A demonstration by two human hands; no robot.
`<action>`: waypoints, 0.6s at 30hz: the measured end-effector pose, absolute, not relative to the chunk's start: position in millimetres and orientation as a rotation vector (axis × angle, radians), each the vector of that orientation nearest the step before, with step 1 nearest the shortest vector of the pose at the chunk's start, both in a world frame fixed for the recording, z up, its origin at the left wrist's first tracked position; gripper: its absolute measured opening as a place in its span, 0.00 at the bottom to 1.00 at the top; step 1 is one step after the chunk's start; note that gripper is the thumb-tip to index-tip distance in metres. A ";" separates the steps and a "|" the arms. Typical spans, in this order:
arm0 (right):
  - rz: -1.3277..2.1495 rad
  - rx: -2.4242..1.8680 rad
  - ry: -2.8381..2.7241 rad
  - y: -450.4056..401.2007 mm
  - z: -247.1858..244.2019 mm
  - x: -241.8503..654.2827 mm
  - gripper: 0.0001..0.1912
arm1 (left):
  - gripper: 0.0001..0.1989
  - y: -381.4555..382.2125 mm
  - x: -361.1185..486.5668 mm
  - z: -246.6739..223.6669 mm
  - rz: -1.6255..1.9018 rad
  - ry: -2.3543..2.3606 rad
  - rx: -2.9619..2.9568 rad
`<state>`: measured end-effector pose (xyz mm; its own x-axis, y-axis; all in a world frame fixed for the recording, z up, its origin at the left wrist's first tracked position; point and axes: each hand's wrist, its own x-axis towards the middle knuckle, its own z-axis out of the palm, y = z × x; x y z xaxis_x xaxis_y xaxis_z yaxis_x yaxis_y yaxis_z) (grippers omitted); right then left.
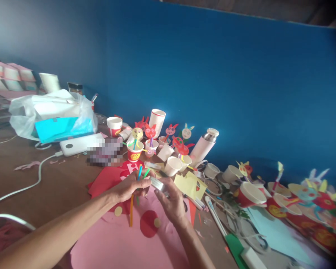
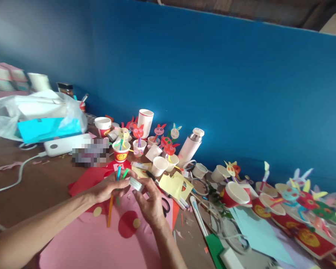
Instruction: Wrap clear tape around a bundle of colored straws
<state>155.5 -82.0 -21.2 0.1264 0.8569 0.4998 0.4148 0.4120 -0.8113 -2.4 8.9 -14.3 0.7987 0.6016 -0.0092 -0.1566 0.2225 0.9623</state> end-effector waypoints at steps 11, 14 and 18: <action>0.155 -1.304 -1.670 -82.6 -26.9 153.0 0.05 | 0.07 1.4 -6.0 4.5 0.573 0.518 1.608; 0.122 -1.293 -1.739 -82.5 -25.5 153.6 0.04 | 0.07 0.5 -6.3 4.0 0.526 0.553 1.634; 0.154 -1.270 -1.777 -82.2 -25.6 155.0 0.05 | 0.08 2.1 -5.9 -1.9 0.466 0.562 1.632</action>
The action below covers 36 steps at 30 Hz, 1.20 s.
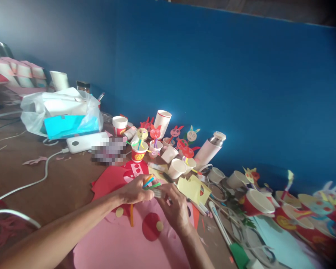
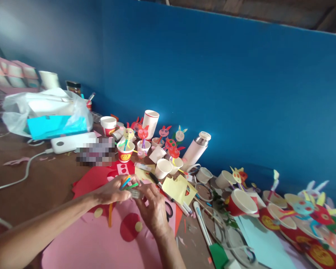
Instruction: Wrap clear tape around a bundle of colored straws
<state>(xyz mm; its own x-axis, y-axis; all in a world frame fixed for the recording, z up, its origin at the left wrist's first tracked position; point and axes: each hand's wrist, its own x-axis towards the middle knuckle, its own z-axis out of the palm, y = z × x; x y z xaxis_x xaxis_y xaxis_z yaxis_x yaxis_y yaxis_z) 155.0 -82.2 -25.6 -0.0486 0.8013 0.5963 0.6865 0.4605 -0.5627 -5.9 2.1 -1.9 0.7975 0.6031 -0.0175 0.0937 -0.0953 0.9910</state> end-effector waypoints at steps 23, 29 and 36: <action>0.256 -1.235 -1.743 -81.2 -28.5 158.3 0.07 | 0.08 0.6 -6.6 3.0 0.410 0.578 1.632; 0.308 -1.228 -1.747 -82.6 -25.9 159.5 0.08 | 0.16 2.3 -7.5 0.5 0.388 0.578 1.555; 0.306 -1.206 -1.780 -82.2 -24.9 160.0 0.09 | 0.06 2.8 -1.7 -2.1 0.425 0.595 1.487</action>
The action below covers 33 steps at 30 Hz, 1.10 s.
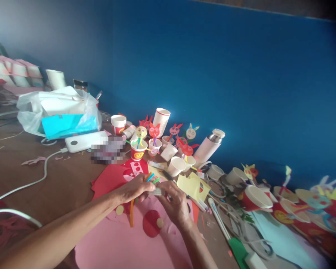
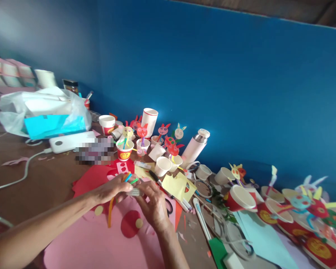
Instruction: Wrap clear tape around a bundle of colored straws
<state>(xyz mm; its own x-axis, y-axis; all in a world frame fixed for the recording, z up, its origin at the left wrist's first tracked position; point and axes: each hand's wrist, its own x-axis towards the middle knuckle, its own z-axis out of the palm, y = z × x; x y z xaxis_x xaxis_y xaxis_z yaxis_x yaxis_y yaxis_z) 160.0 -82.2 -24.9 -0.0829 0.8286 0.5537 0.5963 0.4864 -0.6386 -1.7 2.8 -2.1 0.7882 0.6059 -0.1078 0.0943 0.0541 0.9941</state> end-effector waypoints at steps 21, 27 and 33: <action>0.294 -1.173 -1.704 -80.5 -31.5 159.0 0.09 | 0.07 2.4 -1.3 -6.7 0.436 0.660 1.459; 0.311 -1.208 -1.682 -79.8 -34.7 159.6 0.08 | 0.05 0.7 0.7 -2.9 0.434 0.643 1.504; 0.330 -1.204 -1.637 -78.9 -38.6 158.6 0.06 | 0.07 1.5 2.2 -2.2 0.430 0.684 1.485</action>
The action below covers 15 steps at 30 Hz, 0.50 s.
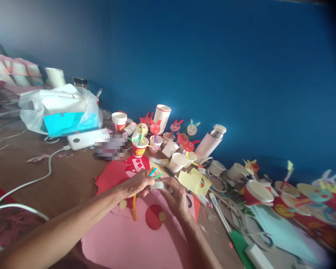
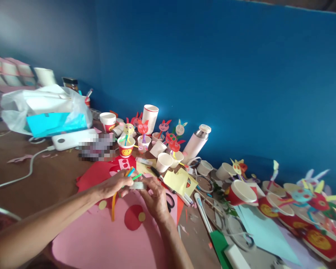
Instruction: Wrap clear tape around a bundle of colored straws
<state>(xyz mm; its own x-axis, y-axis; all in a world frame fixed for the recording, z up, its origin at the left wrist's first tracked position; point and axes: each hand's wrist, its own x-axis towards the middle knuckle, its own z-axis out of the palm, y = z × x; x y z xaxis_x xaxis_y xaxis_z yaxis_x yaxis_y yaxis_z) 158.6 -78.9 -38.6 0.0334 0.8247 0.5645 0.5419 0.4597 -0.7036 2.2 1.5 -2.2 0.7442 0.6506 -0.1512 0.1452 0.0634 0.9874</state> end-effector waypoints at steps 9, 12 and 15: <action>0.639 -1.119 -1.365 -78.6 -38.3 160.5 0.10 | 0.09 0.3 -3.1 -1.3 0.437 0.635 1.430; 0.705 -1.057 -1.354 -78.8 -35.1 158.8 0.11 | 0.11 -0.8 -4.5 0.1 0.496 0.600 1.563; 0.691 -1.008 -1.359 -78.8 -33.5 157.1 0.11 | 0.14 -1.9 -5.0 3.9 0.524 0.608 1.646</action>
